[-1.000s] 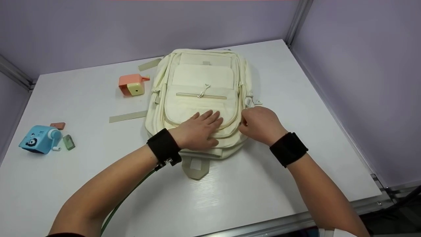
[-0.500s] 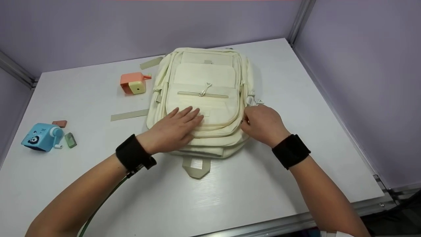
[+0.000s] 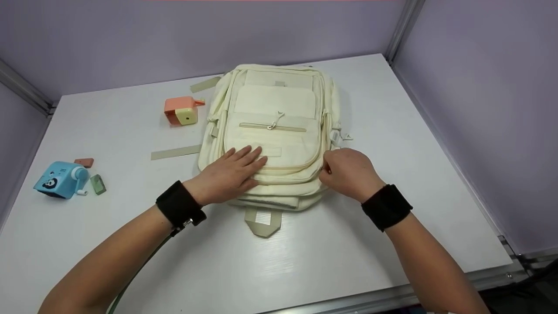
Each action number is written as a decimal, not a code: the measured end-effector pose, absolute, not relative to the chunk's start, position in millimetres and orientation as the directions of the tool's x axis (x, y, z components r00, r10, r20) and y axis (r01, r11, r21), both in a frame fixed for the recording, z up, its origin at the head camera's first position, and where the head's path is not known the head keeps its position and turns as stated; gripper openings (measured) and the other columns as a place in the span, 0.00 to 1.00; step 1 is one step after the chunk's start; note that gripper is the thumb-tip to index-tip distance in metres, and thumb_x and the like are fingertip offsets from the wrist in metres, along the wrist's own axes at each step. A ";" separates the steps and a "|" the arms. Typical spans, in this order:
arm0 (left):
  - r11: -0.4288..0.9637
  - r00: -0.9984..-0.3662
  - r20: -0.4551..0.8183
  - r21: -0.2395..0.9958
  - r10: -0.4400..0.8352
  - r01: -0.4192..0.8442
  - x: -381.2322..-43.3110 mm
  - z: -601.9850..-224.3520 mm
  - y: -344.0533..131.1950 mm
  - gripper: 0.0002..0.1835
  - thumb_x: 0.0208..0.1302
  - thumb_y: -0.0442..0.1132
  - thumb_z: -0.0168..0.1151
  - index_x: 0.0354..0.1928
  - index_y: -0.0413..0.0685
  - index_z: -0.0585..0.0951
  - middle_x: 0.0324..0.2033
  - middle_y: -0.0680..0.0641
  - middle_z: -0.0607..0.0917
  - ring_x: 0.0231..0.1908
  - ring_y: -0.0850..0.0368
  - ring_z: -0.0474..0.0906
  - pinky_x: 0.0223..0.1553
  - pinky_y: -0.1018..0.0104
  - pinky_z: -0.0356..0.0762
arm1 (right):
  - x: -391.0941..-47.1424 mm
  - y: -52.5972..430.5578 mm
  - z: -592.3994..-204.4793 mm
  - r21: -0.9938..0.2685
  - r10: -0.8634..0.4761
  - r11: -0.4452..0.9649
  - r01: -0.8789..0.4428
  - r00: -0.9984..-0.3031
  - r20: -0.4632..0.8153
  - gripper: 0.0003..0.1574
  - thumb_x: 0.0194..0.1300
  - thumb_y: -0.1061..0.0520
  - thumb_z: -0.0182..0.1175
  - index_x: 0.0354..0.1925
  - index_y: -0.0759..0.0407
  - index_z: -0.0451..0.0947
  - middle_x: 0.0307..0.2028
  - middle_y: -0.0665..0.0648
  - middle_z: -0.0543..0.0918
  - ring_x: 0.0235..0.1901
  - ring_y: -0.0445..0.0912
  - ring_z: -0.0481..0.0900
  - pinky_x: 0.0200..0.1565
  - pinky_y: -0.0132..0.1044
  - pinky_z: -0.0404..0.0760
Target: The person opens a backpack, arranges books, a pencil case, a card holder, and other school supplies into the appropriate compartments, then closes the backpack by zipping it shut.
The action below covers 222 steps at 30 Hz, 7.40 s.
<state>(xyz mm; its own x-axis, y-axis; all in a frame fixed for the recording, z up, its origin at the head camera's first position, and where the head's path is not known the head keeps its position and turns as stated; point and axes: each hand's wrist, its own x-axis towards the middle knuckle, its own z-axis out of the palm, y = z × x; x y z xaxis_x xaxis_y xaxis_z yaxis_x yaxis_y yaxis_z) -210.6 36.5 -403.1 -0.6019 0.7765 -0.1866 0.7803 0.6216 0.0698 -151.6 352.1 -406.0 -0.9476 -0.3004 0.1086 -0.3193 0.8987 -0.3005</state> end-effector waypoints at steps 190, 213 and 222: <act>0.802 -0.894 0.164 0.398 0.416 0.446 -271.7 -390.7 -26.7 0.06 0.77 0.35 0.55 0.41 0.46 0.80 0.38 0.46 0.85 0.38 0.50 0.80 0.41 0.55 0.77 | -171.6 194.6 -393.6 -0.049 -0.591 0.745 -0.665 -0.693 0.413 0.06 0.67 0.60 0.69 0.33 0.59 0.82 0.27 0.55 0.79 0.26 0.51 0.80 0.22 0.46 0.78; 0.859 -0.928 0.184 0.354 0.324 0.370 -319.7 -395.2 -20.8 0.08 0.80 0.38 0.51 0.48 0.46 0.80 0.43 0.45 0.85 0.43 0.48 0.82 0.42 0.53 0.79 | -165.6 196.1 -391.7 -0.025 -0.601 0.727 -0.686 -0.654 0.459 0.06 0.67 0.63 0.67 0.32 0.58 0.81 0.27 0.53 0.79 0.26 0.48 0.79 0.21 0.43 0.79; 0.877 -0.953 0.191 0.381 0.237 0.295 -329.9 -402.7 -25.5 0.07 0.79 0.38 0.51 0.46 0.47 0.79 0.41 0.46 0.85 0.39 0.48 0.82 0.39 0.52 0.77 | -166.1 188.0 -392.2 -0.024 -0.616 0.710 -0.704 -0.636 0.465 0.04 0.66 0.61 0.69 0.33 0.57 0.83 0.28 0.52 0.80 0.27 0.48 0.81 0.23 0.42 0.80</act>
<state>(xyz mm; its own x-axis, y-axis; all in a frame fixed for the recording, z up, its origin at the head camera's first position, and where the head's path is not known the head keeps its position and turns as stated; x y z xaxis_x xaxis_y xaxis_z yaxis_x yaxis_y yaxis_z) -329.9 -25.5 -402.7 -0.9525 0.2371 0.1911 0.2946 0.8766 0.3806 -166.1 188.0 -392.2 -0.6362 -0.6156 0.4650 -0.7042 0.7096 -0.0240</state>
